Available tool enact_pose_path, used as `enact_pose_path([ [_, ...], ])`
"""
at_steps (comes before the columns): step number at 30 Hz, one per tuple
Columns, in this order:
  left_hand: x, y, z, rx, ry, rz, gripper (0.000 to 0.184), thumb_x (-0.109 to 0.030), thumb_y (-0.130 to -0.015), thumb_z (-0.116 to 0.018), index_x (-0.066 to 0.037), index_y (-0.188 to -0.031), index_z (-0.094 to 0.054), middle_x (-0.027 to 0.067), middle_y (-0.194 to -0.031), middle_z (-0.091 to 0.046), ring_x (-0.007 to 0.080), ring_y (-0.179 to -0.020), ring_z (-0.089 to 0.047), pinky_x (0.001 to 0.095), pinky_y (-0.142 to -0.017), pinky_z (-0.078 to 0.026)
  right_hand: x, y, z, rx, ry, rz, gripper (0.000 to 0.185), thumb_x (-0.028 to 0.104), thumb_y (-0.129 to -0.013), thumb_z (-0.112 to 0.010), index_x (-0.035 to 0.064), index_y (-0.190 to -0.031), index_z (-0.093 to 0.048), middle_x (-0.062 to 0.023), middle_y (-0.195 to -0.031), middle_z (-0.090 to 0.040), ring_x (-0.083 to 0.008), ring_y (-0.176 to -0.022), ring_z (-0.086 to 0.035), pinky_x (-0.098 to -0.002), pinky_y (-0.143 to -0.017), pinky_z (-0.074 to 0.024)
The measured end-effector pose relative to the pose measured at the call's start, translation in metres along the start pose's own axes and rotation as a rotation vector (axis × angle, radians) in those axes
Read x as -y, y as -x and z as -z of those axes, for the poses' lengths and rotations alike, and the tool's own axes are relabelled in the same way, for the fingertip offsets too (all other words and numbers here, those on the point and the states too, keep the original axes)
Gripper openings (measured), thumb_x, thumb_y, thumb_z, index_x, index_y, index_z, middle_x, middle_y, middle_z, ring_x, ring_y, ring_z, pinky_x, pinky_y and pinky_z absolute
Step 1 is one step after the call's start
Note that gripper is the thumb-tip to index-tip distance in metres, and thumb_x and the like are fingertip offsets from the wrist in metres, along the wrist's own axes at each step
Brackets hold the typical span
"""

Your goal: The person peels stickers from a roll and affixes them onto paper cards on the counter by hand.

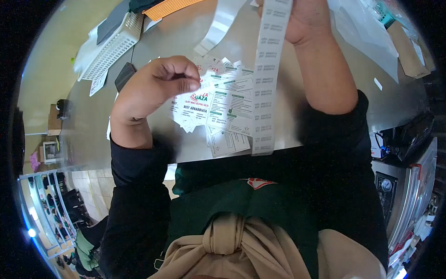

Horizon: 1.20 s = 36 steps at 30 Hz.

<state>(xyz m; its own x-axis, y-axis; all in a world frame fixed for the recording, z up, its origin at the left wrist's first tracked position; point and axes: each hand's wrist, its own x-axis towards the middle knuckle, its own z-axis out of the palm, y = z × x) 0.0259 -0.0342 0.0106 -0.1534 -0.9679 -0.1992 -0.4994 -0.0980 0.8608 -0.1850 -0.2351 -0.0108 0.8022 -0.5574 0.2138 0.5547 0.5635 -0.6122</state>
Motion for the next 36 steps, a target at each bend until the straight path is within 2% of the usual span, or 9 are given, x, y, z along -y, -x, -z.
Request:
enact_pose_path([
  [2, 0.003, -0.002, -0.005, 0.109, -0.066, 0.018, 0.005, 0.003, -0.084, -0.063, 0.002, -0.089, -0.064, 0.0033, -0.083, -0.06, 0.0119, -0.081, -0.06, 0.0226, -0.075, -0.047, 0.006, 0.002, 0.0, -0.014, 0.027, 0.01, 0.029, 0.03, -0.078, -0.049, 0.0153, -0.055, -0.038, -0.0001, -0.049, -0.033, -0.0147, -0.04, -0.033, -0.0271, -0.039, -0.033],
  [7, -0.004, -0.004, -0.023, 0.239, -0.245, -0.003, 0.007, 0.002, -0.082, -0.065, 0.002, -0.089, -0.064, 0.0062, -0.085, -0.061, 0.0155, -0.082, -0.062, 0.0257, -0.078, -0.049, -0.007, -0.005, 0.0, -0.196, 0.069, 0.034, 0.025, 0.026, -0.078, -0.051, 0.0058, -0.064, -0.054, -0.0067, -0.054, -0.052, -0.0189, -0.043, -0.05, -0.0295, -0.042, -0.0446],
  [11, 0.001, -0.002, -0.022, 0.048, -0.185, -0.146, 0.03, 0.005, -0.076, -0.069, -0.004, -0.105, -0.064, 0.0082, -0.101, -0.06, 0.0192, -0.095, -0.059, 0.0284, -0.084, -0.046, -0.007, -0.005, 0.008, -0.219, 0.099, 0.032, 0.027, 0.024, -0.078, -0.052, -0.0016, -0.074, -0.062, -0.0115, -0.062, -0.062, -0.0219, -0.048, -0.06, -0.0315, -0.045, -0.0519],
  [15, 0.015, 0.002, -0.016, -0.087, -0.705, -0.339, 0.073, 0.002, -0.059, -0.08, -0.012, -0.126, -0.053, 0.0109, -0.112, -0.056, 0.0287, -0.108, -0.053, 0.0355, -0.095, -0.04, -0.004, -0.004, 0.012, -0.261, 0.093, 0.05, 0.025, 0.022, -0.078, -0.052, -0.0009, -0.074, -0.062, -0.0103, -0.06, -0.061, -0.0219, -0.046, -0.059, -0.0316, -0.043, -0.0514],
  [18, 0.018, 0.004, -0.019, -0.088, -0.678, -0.231, 0.085, 0.002, -0.055, -0.081, -0.013, -0.131, -0.048, 0.01, -0.107, -0.058, 0.0302, -0.107, -0.051, 0.0371, -0.096, -0.038, -0.005, -0.007, 0.017, -0.269, 0.064, 0.084, 0.025, 0.02, -0.078, -0.052, -0.0021, -0.077, -0.063, -0.011, -0.063, -0.063, -0.0226, -0.05, -0.061, -0.0318, -0.047, -0.0531],
  [24, 0.018, 0.002, -0.019, -0.125, -0.736, -0.236, 0.078, 0.003, -0.059, -0.08, -0.012, -0.128, -0.047, 0.0084, -0.09, -0.058, 0.0269, -0.093, -0.054, 0.0358, -0.084, -0.043, -0.009, -0.01, 0.009, -0.307, 0.06, 0.16, 0.026, 0.017, -0.079, -0.05, -0.0049, -0.083, -0.063, -0.0142, -0.075, -0.067, -0.0242, -0.063, -0.065, -0.0324, -0.06, -0.056],
  [30, 0.01, -0.003, -0.01, -0.098, -0.528, 0.033, 0.055, 0.008, -0.074, -0.068, -0.01, -0.121, -0.049, 0.0052, -0.081, -0.052, 0.0158, -0.074, -0.053, 0.0262, -0.068, -0.044, -0.004, -0.011, 0.028, -0.218, 0.064, 0.122, 0.027, 0.018, -0.078, -0.05, -0.0051, -0.084, -0.063, -0.0153, -0.077, -0.067, -0.0253, -0.067, -0.065, -0.0335, -0.066, -0.0557],
  [34, 0.025, 0.002, 0.01, -0.227, 0.062, -0.111, 0.04, 0.01, -0.082, -0.057, -0.004, -0.119, -0.048, 0.0023, -0.085, -0.055, 0.01, -0.08, -0.054, 0.0214, -0.07, -0.044, -0.007, -0.012, 0.029, -0.238, 0.061, 0.123, 0.028, 0.02, -0.079, -0.05, -0.0043, -0.084, -0.063, -0.0154, -0.078, -0.067, -0.0258, -0.069, -0.065, -0.035, -0.07, -0.0542],
  [36, 0.027, 0.017, 0.019, -0.486, 0.216, -0.112, 0.038, 0.009, -0.083, -0.058, -0.002, -0.119, -0.048, 0.0049, -0.089, -0.058, 0.0114, -0.083, -0.056, 0.0222, -0.074, -0.046, -0.008, -0.014, 0.024, -0.301, 0.072, 0.144, 0.029, 0.021, -0.079, -0.05, -0.0039, -0.084, -0.063, -0.0153, -0.078, -0.067, -0.026, -0.07, -0.064, -0.0356, -0.071, -0.0535],
])
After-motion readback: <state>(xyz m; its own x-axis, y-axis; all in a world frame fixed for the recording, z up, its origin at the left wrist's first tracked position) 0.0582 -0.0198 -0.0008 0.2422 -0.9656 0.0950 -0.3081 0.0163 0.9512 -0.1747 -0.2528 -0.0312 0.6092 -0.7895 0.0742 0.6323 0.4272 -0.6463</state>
